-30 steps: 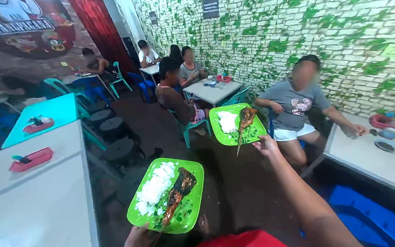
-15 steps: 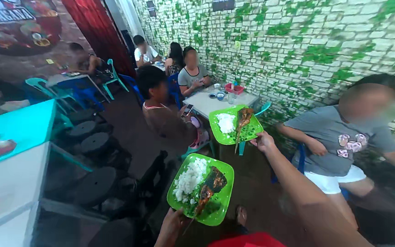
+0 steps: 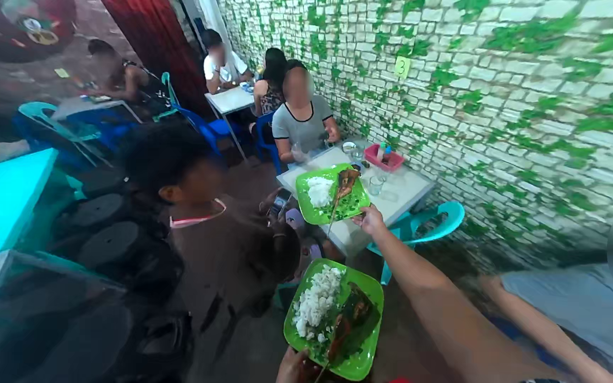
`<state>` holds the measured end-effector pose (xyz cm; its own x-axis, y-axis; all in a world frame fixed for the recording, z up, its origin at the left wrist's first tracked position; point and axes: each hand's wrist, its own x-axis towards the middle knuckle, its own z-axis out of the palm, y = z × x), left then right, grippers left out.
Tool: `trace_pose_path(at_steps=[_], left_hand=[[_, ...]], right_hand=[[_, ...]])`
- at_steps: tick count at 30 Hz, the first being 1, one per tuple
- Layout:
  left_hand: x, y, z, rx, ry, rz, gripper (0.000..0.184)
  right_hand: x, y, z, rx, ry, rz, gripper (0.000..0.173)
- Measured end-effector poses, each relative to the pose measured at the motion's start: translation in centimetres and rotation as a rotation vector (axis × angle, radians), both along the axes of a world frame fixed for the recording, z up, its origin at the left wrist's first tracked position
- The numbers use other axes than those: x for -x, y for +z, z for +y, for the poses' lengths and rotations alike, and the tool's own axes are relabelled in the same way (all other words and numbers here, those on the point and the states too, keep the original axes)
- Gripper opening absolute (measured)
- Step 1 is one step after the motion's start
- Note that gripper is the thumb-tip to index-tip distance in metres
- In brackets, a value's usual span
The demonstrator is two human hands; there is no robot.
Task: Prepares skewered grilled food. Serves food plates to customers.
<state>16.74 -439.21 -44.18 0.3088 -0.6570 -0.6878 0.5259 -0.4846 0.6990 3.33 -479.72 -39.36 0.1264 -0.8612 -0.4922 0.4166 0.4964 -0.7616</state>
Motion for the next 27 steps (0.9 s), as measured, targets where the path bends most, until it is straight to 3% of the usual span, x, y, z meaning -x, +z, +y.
trace_pose_path(at_steps=[9,13,18,27], left_hand=[[-3.0,-6.5,-19.6,-0.023,-0.060,-0.014,0.046],[-2.9,-8.4,-26.2,-0.089,0.042,-0.013,0.044],[-2.5,-10.8,-31.6,-0.113,0.074,-0.001,0.045],[-2.5,-11.2,-37.7,-0.205,0.174,-0.056,0.039]], right_hand=[[-4.6,-4.4,-16.7,-0.049,0.018,-0.003,0.045],[-5.0,-6.5,-22.1,-0.048,0.053,0.002,0.048],[-5.8,-6.1,-26.5,-0.043,0.094,0.030,0.046],[-8.6,-6.1,-33.6,-0.030,0.226,0.109,0.044]])
